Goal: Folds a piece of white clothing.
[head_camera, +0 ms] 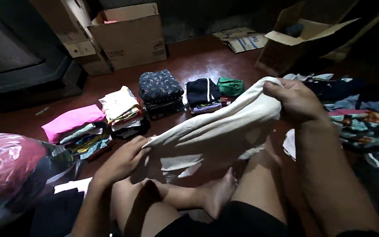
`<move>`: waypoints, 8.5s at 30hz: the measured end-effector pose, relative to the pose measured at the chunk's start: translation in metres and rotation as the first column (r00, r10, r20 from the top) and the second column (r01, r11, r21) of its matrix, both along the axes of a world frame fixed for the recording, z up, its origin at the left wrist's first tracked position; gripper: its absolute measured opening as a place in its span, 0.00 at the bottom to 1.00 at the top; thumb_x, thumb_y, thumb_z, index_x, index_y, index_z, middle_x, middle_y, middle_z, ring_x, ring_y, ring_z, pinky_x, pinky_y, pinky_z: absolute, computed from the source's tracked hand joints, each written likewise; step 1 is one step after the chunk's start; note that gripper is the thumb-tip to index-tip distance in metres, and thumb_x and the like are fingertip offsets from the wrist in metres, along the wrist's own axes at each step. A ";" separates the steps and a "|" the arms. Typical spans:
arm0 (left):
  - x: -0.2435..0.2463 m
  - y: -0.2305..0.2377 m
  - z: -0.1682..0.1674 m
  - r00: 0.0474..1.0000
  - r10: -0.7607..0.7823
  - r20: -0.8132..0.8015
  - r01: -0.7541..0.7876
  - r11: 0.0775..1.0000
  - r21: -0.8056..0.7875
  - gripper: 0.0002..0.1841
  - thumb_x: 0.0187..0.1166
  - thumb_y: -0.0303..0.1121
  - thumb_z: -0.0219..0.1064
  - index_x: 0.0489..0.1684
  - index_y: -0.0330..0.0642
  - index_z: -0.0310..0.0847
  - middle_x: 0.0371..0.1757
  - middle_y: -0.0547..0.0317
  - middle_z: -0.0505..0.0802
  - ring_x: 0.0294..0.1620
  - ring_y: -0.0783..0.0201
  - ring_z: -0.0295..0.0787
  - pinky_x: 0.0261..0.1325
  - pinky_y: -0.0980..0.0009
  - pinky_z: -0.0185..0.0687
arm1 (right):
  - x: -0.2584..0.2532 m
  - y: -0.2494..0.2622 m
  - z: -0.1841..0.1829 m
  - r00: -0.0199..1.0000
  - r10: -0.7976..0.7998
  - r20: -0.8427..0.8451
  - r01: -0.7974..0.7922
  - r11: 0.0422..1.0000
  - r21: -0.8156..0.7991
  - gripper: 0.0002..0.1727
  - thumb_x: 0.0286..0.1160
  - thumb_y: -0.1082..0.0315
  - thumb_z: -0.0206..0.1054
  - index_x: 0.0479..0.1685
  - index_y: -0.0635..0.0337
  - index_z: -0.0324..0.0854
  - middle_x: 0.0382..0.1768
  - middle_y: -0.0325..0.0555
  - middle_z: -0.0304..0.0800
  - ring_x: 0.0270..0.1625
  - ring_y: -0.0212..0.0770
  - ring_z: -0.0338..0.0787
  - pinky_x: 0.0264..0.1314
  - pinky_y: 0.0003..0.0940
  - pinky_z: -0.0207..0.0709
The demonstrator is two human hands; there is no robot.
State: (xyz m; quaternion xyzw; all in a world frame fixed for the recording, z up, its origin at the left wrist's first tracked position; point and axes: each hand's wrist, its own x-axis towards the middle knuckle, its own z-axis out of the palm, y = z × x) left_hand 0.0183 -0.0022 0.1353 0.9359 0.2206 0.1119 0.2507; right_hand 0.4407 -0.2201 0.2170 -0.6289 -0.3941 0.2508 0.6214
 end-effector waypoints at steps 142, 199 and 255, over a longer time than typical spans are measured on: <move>0.020 0.070 -0.252 0.688 0.105 -0.718 -0.321 0.931 -0.172 0.23 0.86 0.52 0.57 0.70 0.53 0.84 0.65 0.48 0.91 0.69 0.45 0.86 0.70 0.35 0.78 | -0.016 0.075 -0.349 0.672 0.581 0.459 0.054 0.581 -0.812 0.20 0.82 0.46 0.62 0.53 0.50 0.91 0.61 0.51 0.89 0.72 0.61 0.81 0.66 0.65 0.76; -0.050 0.101 -0.243 0.831 0.409 -0.378 -0.554 0.534 -0.639 0.06 0.81 0.28 0.69 0.47 0.35 0.82 0.40 0.52 0.89 0.37 0.63 0.85 0.47 0.62 0.84 | -0.022 0.012 -0.334 0.975 0.011 -0.224 -0.175 0.661 -0.730 0.18 0.73 0.58 0.78 0.53 0.59 0.82 0.29 0.46 0.85 0.26 0.37 0.81 0.32 0.37 0.78; -0.044 0.116 -0.239 0.836 0.547 -0.042 -0.296 0.386 -0.874 0.18 0.78 0.25 0.67 0.67 0.39 0.82 0.55 0.54 0.94 0.50 0.61 0.93 0.57 0.61 0.91 | 0.002 0.087 -0.333 0.946 0.094 -0.310 -0.180 0.948 -0.262 0.04 0.76 0.70 0.69 0.44 0.57 0.81 0.33 0.41 0.91 0.30 0.32 0.87 0.33 0.28 0.82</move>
